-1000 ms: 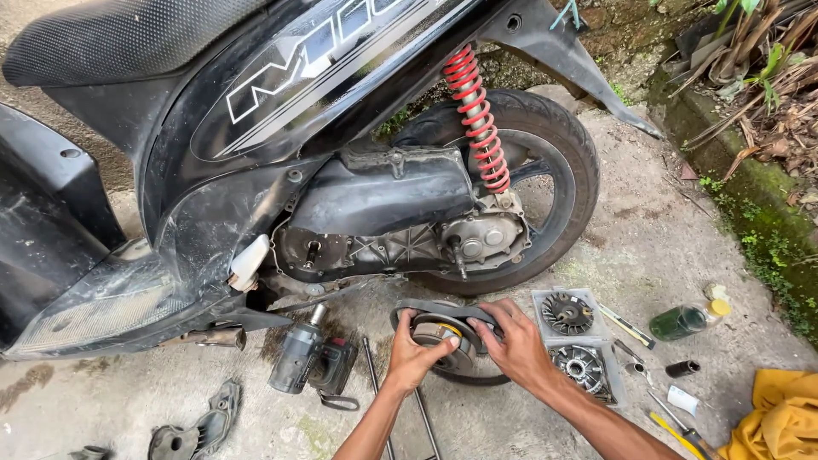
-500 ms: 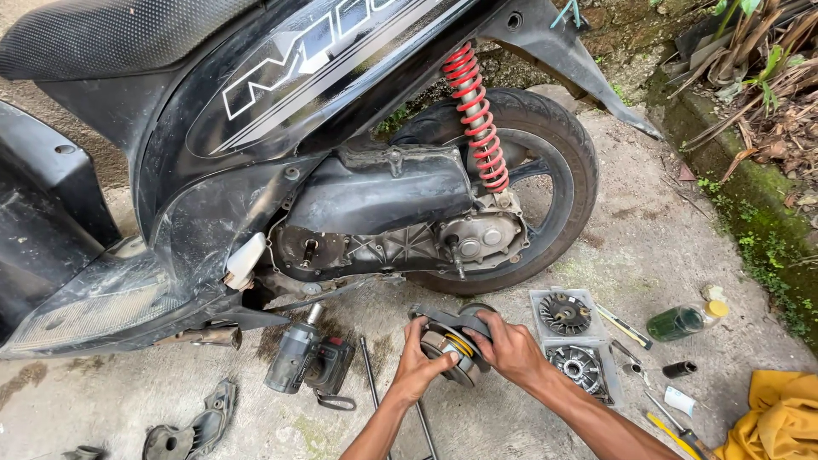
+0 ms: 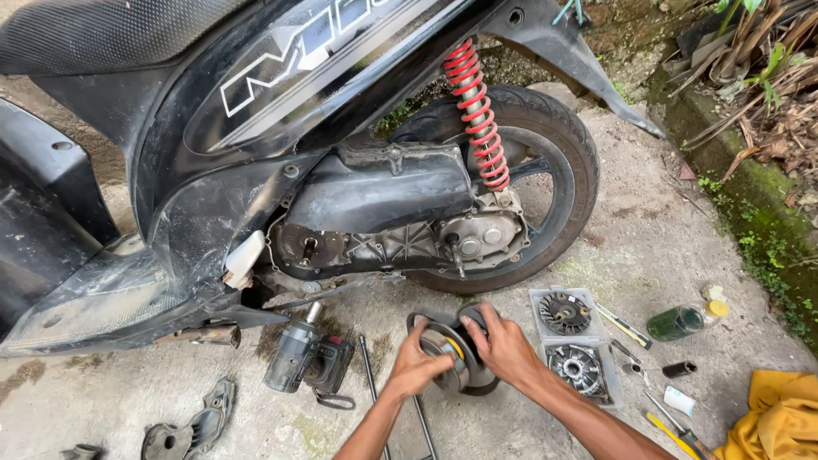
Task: Disassembling and inspecting motorcycle CVT components including the clutch bell and drive belt
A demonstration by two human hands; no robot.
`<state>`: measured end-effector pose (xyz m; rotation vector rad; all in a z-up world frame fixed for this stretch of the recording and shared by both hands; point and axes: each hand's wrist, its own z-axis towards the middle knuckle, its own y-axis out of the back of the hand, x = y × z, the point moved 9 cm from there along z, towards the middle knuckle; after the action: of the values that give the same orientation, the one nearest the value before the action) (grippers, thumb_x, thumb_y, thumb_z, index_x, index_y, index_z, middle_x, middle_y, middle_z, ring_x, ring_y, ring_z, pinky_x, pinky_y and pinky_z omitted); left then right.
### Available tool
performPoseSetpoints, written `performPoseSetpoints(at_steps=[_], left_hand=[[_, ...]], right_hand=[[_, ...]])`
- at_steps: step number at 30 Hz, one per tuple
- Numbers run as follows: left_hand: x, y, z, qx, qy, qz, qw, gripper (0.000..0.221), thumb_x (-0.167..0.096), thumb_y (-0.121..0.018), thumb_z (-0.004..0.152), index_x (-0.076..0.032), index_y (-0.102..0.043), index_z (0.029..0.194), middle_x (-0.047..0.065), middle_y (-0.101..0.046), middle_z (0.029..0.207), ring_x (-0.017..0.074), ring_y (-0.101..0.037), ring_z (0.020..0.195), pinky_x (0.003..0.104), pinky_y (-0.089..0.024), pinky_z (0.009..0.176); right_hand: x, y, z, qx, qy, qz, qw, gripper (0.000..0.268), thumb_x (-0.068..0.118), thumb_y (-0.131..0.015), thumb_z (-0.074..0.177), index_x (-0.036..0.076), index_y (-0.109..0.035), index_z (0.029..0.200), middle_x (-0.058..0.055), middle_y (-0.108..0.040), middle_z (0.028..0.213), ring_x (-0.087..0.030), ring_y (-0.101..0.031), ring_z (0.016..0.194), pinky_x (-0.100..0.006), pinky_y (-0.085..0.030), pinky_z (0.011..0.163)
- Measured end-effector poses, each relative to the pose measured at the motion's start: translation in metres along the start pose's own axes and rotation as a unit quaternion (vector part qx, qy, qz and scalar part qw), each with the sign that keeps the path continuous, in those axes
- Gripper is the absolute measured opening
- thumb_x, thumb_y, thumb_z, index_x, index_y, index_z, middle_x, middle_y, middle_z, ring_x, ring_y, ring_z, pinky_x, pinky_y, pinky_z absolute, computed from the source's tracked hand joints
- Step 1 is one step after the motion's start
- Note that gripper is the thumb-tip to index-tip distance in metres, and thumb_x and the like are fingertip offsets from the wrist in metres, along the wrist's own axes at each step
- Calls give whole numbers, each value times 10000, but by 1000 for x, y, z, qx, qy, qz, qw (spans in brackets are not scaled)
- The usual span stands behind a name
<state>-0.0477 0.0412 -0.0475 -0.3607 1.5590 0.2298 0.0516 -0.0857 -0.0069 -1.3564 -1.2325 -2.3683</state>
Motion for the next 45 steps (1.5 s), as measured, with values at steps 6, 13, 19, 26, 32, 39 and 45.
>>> performPoseSetpoints(at_steps=[6, 13, 19, 26, 32, 39, 45], left_hand=[[42, 2, 1, 0, 2, 177, 984, 1097, -232, -826, 565, 96, -333, 1489, 272, -541, 1434, 346, -577, 1300, 354, -466, 1098], [67, 40, -16, -46, 241, -46, 968, 838, -230, -680, 633, -178, -533, 1456, 307, -561, 1332, 523, -578, 1165, 661, -571, 806], [55, 59, -18, -89, 242, -265, 929, 837, -477, -551, 760, -56, -352, 1455, 361, -349, 1492, 624, -467, 1210, 790, -442, 766], [27, 57, -16, -144, 230, -327, 905, 825, -542, -514, 775, -46, -402, 1424, 330, -506, 1295, 476, -546, 1079, 631, -476, 723], [56, 41, -4, -217, 265, -351, 871, 678, -596, -498, 787, -103, -550, 1249, 238, -586, 1212, 377, -554, 979, 533, -428, 682], [86, 36, 8, -231, 259, -357, 867, 631, -628, -475, 861, -77, -626, 1131, 185, -692, 1012, 307, -660, 791, 420, -474, 552], [31, 22, 6, -235, 231, -247, 911, 505, -425, -512, 976, -36, -595, 1287, 186, -644, 1166, 293, -703, 965, 385, -647, 778]], right_hand=[[-38, 7, 1, -36, -149, 60, 986, 246, 326, -532, 1018, 89, -541, 1085, -55, -630, 429, -168, -542, 277, -344, -402, 266], [-88, -14, -30, 44, -309, 233, 921, 362, 301, -447, 1053, 38, -508, 1294, -204, -691, 870, -323, -800, 616, -341, -701, 456], [-119, -40, -43, -15, -410, 364, 836, 428, 359, -429, 1069, 44, -503, 1349, -207, -618, 1020, -312, -670, 737, -409, -652, 625], [-114, -67, -23, -1, -369, 489, 790, 378, 338, -437, 1086, 13, -508, 1267, -201, -625, 894, -276, -635, 674, -368, -566, 521], [-109, -165, -66, 171, -410, 329, 833, 498, 375, -343, 1054, 43, -556, 1358, -186, -696, 1246, -271, -675, 1025, -423, -580, 954], [-109, -96, -49, -117, -341, 192, 913, 700, 526, -180, 1026, 55, -323, 1524, -165, -446, 1493, -314, -462, 1389, -551, -350, 1191], [-60, -59, -4, -7, -160, 74, 984, 909, 552, -746, 751, 4, -478, 1425, -232, -470, 1458, -433, -666, 1118, -569, -666, 815]])
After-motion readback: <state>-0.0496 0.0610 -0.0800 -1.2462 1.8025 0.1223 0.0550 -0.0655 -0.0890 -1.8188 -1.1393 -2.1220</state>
